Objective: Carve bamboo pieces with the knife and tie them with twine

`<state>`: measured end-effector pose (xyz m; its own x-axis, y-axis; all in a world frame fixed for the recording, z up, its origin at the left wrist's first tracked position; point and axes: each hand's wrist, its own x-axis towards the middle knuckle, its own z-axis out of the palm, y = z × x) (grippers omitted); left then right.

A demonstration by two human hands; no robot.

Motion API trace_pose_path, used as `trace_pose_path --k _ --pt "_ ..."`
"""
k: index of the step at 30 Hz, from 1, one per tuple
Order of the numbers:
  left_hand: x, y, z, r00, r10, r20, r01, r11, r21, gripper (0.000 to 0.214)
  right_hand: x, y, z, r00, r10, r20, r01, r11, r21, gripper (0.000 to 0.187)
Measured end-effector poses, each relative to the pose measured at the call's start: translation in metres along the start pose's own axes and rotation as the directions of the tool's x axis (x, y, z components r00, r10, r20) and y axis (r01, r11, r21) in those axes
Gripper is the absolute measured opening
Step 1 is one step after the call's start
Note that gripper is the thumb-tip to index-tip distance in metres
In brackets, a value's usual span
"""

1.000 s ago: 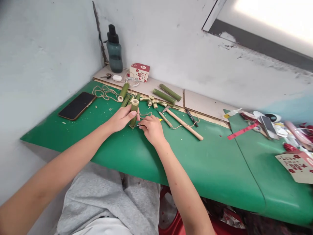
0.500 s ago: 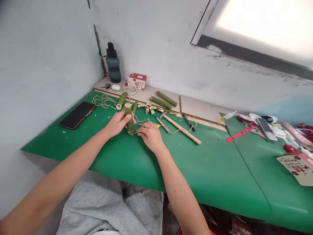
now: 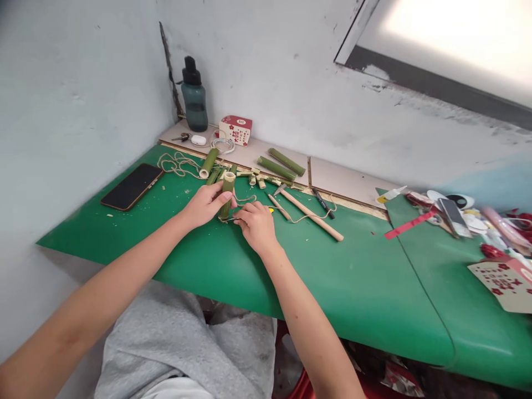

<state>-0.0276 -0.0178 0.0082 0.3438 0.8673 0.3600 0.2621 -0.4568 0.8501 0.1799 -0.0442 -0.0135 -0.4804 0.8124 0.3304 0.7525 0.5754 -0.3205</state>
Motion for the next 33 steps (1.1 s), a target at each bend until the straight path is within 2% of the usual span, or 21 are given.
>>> trace_pose_path --k 7,12,20,25,33 --pt "-0.003 0.005 0.003 1.0 0.029 -0.009 -0.028 0.997 0.065 0.039 0.01 -0.01 -0.004 0.988 0.083 0.127 -0.07 0.992 -0.107 0.013" --pt "-0.002 0.002 0.005 0.999 0.024 -0.034 -0.023 0.999 0.035 0.039 0.019 -0.01 -0.007 0.984 0.044 0.171 -0.028 0.995 -0.095 0.011" --pt "-0.002 -0.01 0.005 0.996 -0.022 -0.081 0.018 0.998 -0.053 0.042 0.009 -0.004 -0.005 0.992 0.011 0.129 -0.007 0.999 -0.033 0.01" --pt "-0.002 -0.013 0.003 0.994 -0.064 -0.093 0.052 0.99 -0.132 0.04 0.007 0.0 -0.007 0.997 -0.026 0.079 0.02 0.997 0.069 0.011" --pt "-0.001 -0.014 0.002 0.99 -0.073 -0.12 0.056 0.989 -0.137 0.04 0.006 0.003 -0.006 1.0 -0.017 0.021 0.014 0.995 0.096 0.012"
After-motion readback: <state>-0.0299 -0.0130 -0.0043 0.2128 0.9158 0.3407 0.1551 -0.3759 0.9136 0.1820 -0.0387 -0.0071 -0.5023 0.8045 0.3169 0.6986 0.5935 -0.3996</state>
